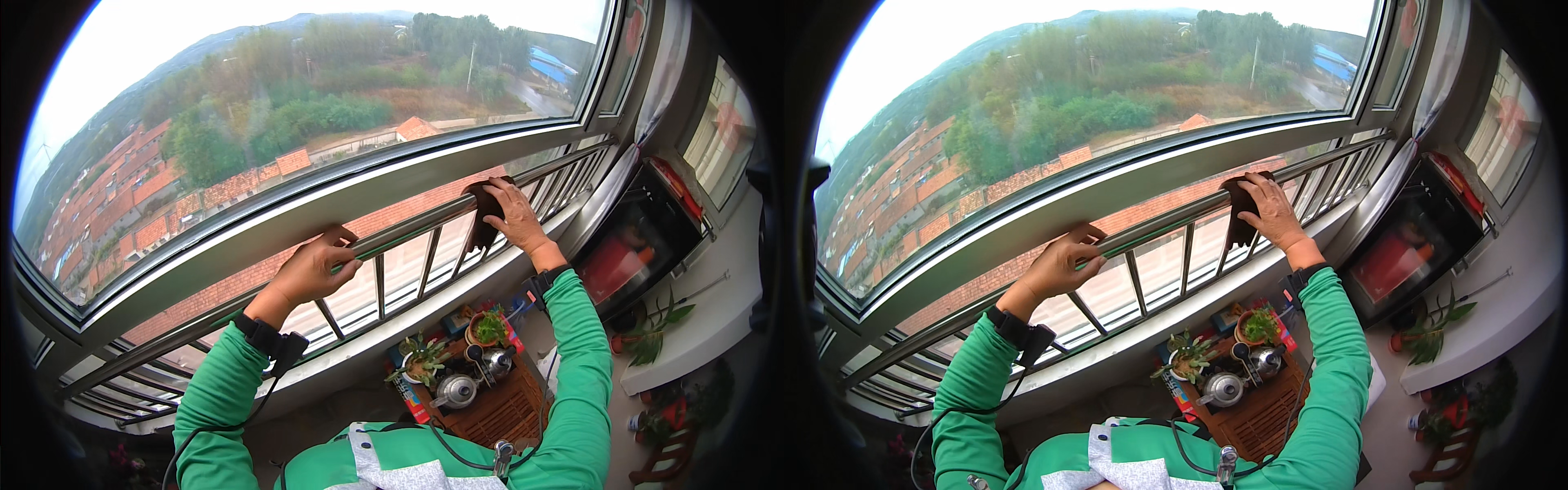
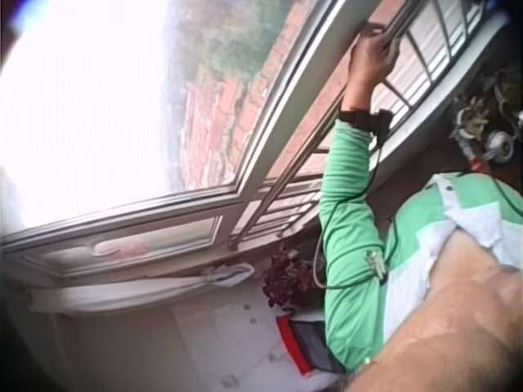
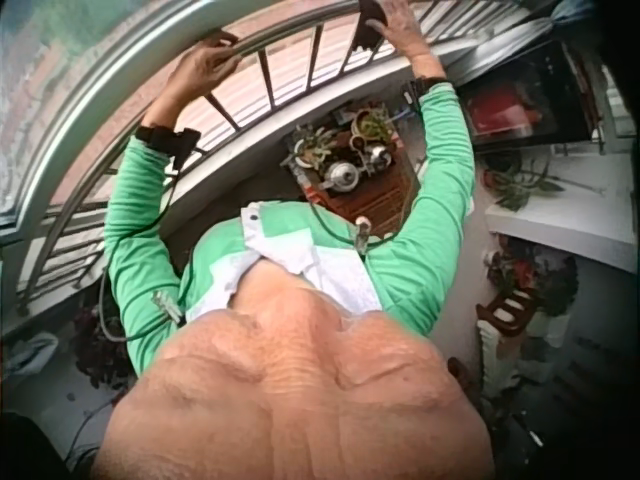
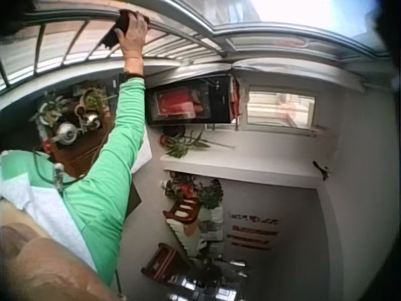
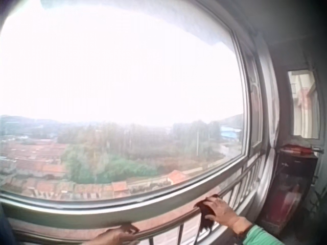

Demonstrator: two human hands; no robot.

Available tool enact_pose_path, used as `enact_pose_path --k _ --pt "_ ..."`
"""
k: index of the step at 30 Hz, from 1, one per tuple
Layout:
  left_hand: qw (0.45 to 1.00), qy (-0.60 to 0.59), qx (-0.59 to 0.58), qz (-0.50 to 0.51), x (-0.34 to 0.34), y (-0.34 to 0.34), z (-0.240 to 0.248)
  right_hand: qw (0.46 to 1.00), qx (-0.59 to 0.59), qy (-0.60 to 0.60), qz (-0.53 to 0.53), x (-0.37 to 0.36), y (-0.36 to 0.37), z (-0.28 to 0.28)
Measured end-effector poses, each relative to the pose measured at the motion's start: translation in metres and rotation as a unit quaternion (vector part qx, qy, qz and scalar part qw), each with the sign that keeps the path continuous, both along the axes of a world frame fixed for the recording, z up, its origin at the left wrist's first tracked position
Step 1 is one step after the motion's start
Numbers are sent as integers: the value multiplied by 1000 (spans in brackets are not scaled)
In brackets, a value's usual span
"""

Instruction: The person wipes the metal window frame and sash with a dark cloth, moving along the curved frame and vertical bars. They then open the window and wipe the frame edges before closing it and walking away.

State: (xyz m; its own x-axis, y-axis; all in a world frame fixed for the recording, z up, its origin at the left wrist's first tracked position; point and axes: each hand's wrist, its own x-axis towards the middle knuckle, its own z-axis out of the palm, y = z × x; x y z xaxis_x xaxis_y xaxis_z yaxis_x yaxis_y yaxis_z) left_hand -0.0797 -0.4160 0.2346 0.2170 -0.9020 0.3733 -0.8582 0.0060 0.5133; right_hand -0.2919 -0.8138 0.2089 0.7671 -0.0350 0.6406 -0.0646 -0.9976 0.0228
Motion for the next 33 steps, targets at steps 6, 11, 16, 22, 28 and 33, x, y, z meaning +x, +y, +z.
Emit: enact_pose_path --k 6,11,16,22,28,33 --pt "999 28 15 -1 -5 -1 9 997 39 60 -27 7 -56 7" --pt "999 33 33 28 -6 -2 10 980 200 5 -12 0 -100 6" --pt "993 -116 -16 5 -17 -5 16 885 399 -195 -139 -1 -126 -30" --pt "973 -219 -33 -62 -52 -55 30 816 548 -145 -115 11 -138 -55" --pt "964 -232 -80 -100 -82 -204 21 914 351 -106 -173 1 -120 -30" --pt "969 -223 -101 -33 -92 -311 8 894 417 -94 -131 2 -122 -7"
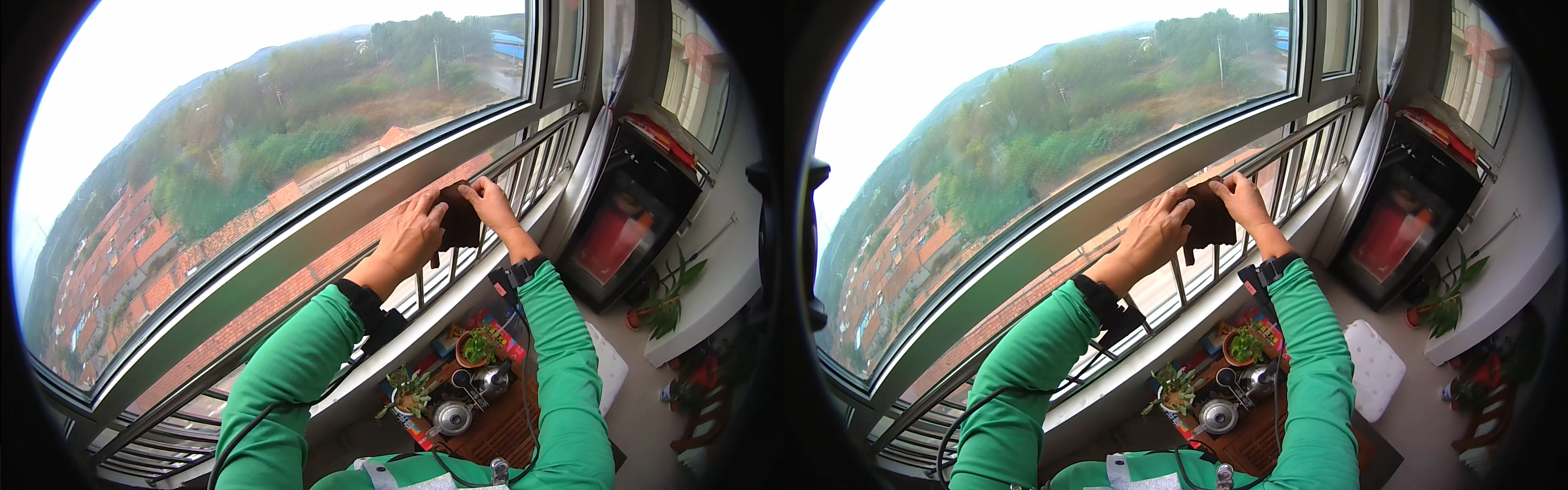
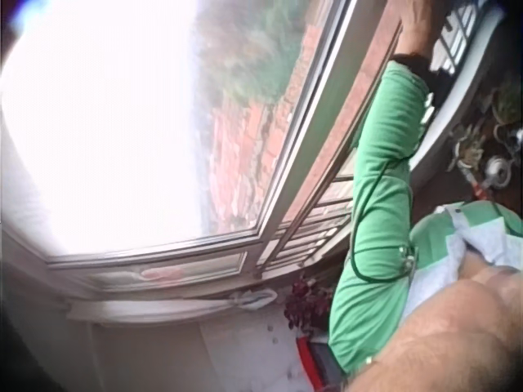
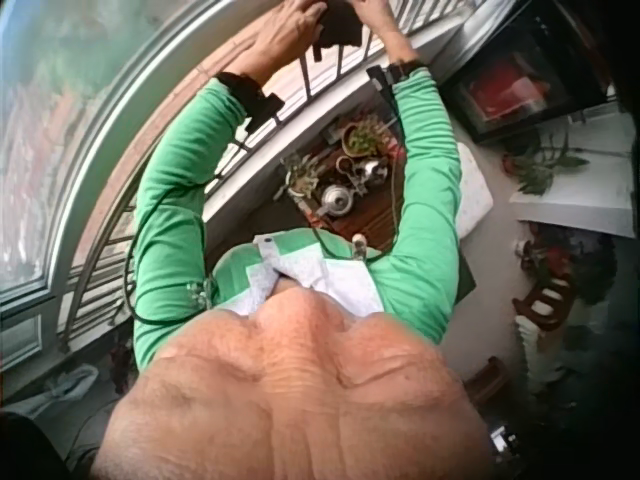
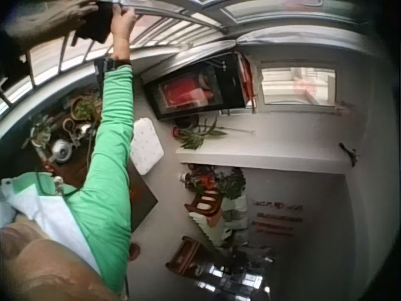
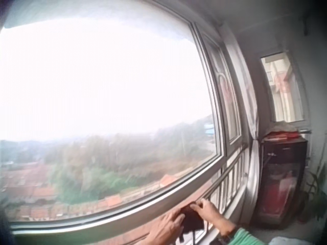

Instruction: The person wipes the metal window frame and sash with a dark cloth, moving along the curved frame and vertical bars. They then open the window and wipe the frame edges before closing it and walking away.

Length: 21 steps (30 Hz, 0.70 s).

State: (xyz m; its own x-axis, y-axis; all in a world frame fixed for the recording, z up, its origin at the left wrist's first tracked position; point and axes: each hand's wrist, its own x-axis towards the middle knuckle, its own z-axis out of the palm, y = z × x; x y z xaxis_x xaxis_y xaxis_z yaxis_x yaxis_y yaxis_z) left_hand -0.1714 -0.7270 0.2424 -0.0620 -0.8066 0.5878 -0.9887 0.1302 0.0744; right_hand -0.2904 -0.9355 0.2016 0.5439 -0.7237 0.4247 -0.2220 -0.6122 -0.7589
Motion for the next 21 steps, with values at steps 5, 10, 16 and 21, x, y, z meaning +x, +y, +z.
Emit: enact_pose_path --k 5,10,16,21 --pt "993 53 91 54 7 -29 -24 999 13 -11 40 1 -22 5" --pt "997 -18 64 41 20 -18 -26 996 -47 9 -77 4 -49 14" --pt "991 38 125 40 15 5 -12 948 -293 -119 -35 16 -16 19" --pt "993 14 107 39 14 51 1 895 -379 111 208 17 21 18"
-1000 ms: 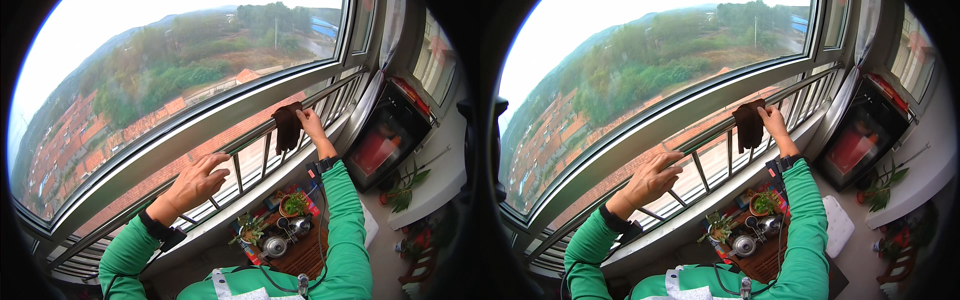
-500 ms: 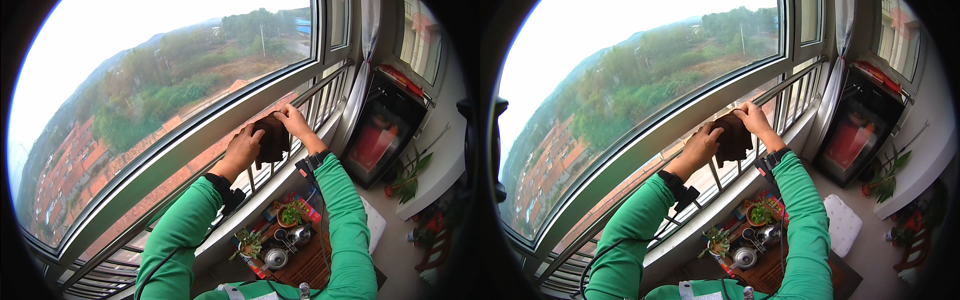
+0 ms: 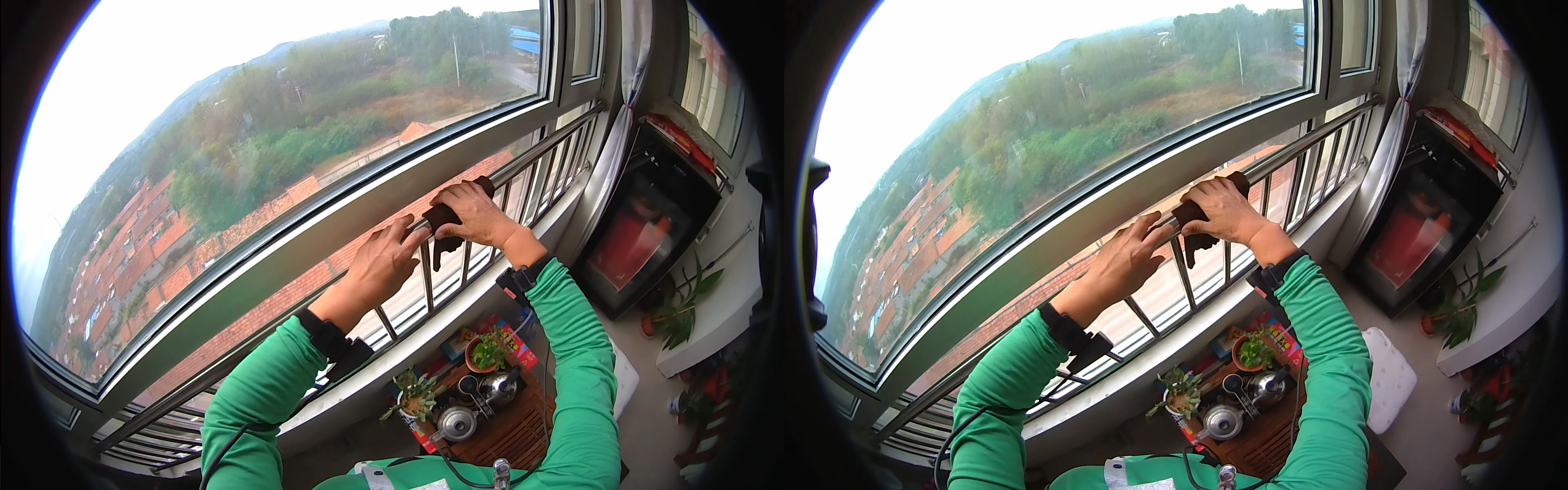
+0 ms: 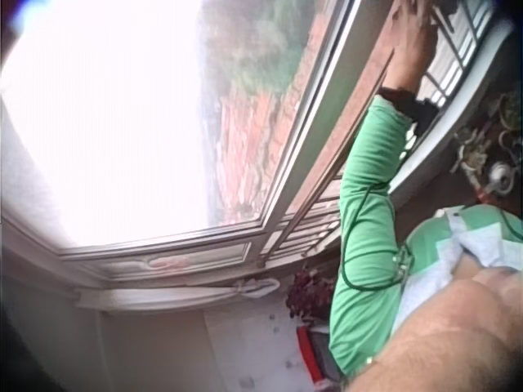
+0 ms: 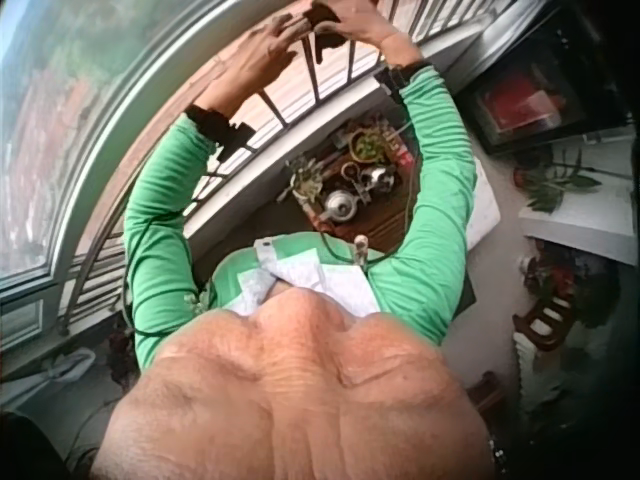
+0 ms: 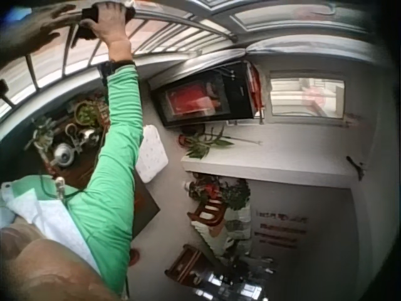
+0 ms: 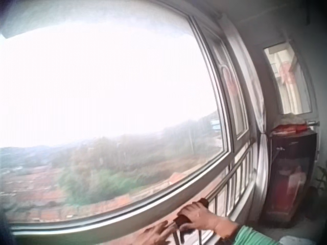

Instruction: The person wipes the metal window frame and sash with a dark cloth, moving along the curved frame and vertical bars. They then open the window and wipe the frame edges before closing it and walking away.

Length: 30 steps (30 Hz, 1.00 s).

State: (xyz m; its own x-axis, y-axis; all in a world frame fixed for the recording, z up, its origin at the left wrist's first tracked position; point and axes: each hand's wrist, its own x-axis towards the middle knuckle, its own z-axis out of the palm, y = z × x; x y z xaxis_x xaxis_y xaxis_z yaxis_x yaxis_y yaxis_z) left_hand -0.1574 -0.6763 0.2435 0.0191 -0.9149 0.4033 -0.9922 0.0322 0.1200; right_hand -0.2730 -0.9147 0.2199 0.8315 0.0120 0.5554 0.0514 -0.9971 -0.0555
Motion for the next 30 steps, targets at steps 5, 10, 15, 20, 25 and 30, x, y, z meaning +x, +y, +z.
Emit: enact_pose_path --k 5,10,15,20,25,30 --pt "999 -31 -3 22 14 69 10 998 -36 53 1 11 -3 -4" --pt "989 -25 86 115 35 155 7 999 -29 32 -15 -2 -62 -2" --pt "976 -30 92 196 50 236 11 981 -16 49 -186 -23 -134 -5" --pt "967 -34 91 235 58 263 -1 976 -19 70 -207 -19 -153 -7" --pt "964 -47 94 243 62 265 -7 979 -53 116 -156 -4 -112 -5" --pt "966 -18 99 238 61 269 -6 984 -64 141 -88 3 -35 4"
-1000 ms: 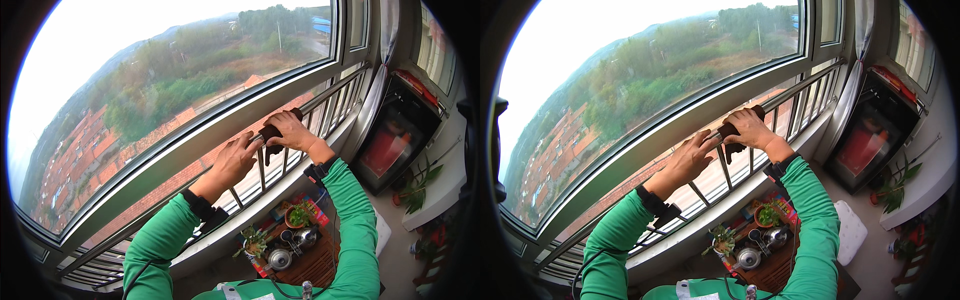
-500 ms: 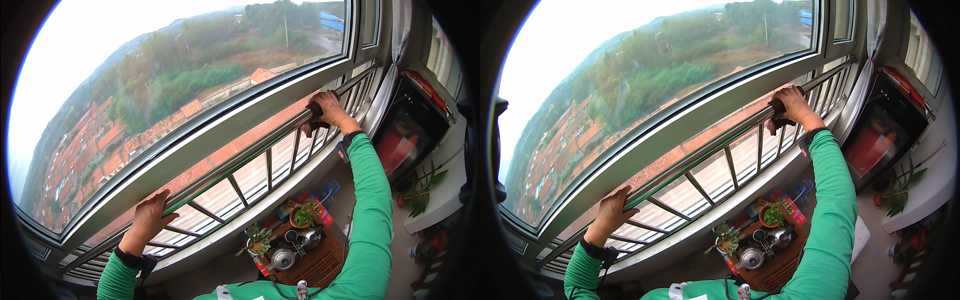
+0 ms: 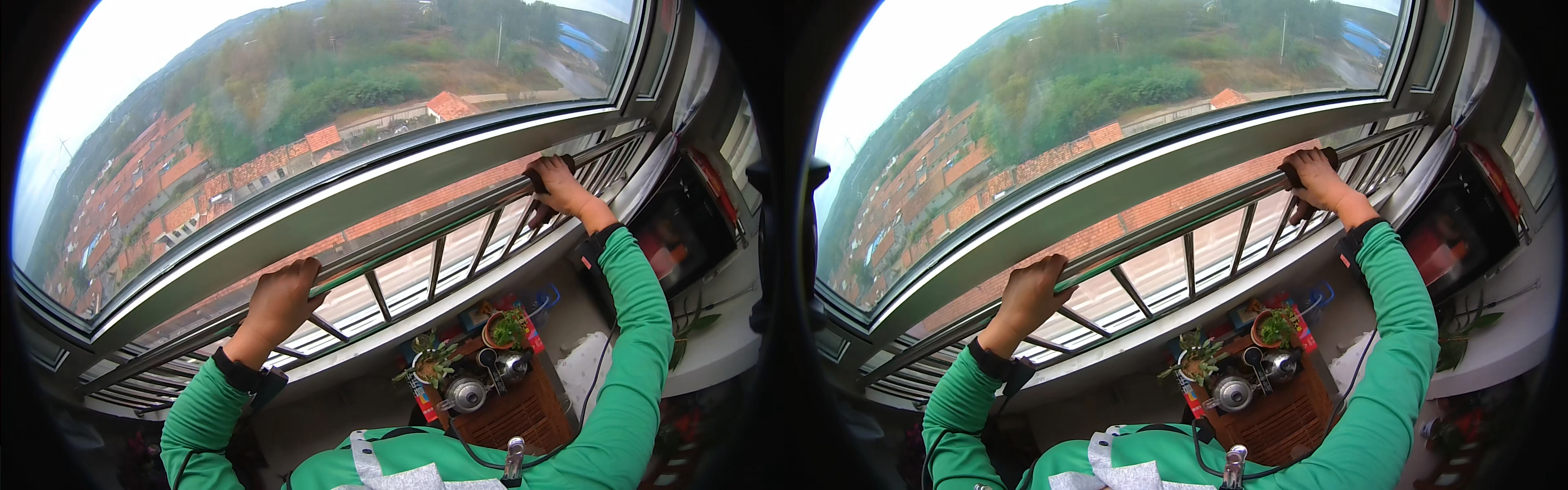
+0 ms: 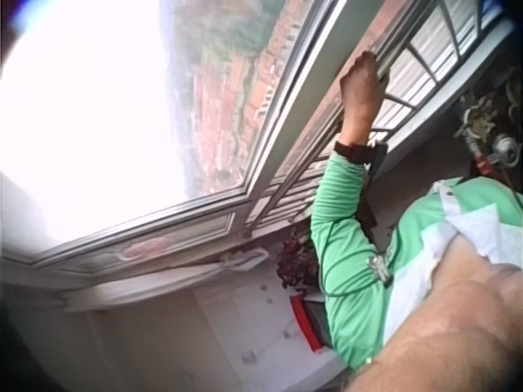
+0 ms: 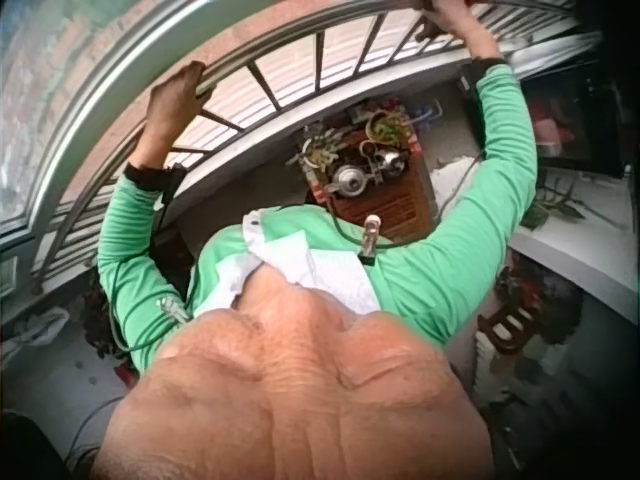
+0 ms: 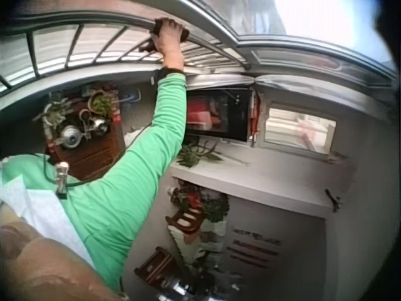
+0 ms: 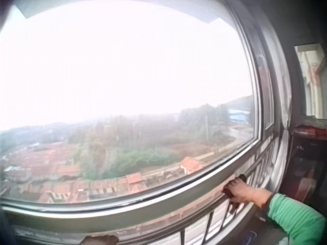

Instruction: The person wipes the metal window frame and sash with a dark cloth, moving along the curved frame and vertical bars. They then open the window and wipe the frame edges before closing it and walking away.

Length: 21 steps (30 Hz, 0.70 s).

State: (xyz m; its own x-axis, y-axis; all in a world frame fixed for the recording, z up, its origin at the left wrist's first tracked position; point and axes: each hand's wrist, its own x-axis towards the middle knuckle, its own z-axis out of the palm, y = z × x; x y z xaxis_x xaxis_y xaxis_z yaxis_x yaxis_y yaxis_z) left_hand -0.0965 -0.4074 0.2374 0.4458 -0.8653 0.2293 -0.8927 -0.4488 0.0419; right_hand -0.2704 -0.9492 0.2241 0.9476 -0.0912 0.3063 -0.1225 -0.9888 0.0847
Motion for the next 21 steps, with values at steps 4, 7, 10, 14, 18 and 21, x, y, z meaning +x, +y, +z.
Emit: enact_pose_path --k 4,7,10,14,18,21 --pt "1000 -20 -6 -11 3 3 -6 996 4 47 75 30 80 3" --pt "1000 -8 -11 -19 4 4 -7 983 3 -31 179 40 141 5" --pt "997 -5 -53 -63 0 6 -1 983 5 -30 181 56 203 6" --pt "978 -64 -149 -131 -13 33 11 962 18 -59 265 80 281 10" --pt "981 -75 -166 -62 -19 116 14 940 -4 -98 327 112 354 1" --pt "981 -71 -172 60 -13 187 9 931 13 -110 349 129 408 -4"
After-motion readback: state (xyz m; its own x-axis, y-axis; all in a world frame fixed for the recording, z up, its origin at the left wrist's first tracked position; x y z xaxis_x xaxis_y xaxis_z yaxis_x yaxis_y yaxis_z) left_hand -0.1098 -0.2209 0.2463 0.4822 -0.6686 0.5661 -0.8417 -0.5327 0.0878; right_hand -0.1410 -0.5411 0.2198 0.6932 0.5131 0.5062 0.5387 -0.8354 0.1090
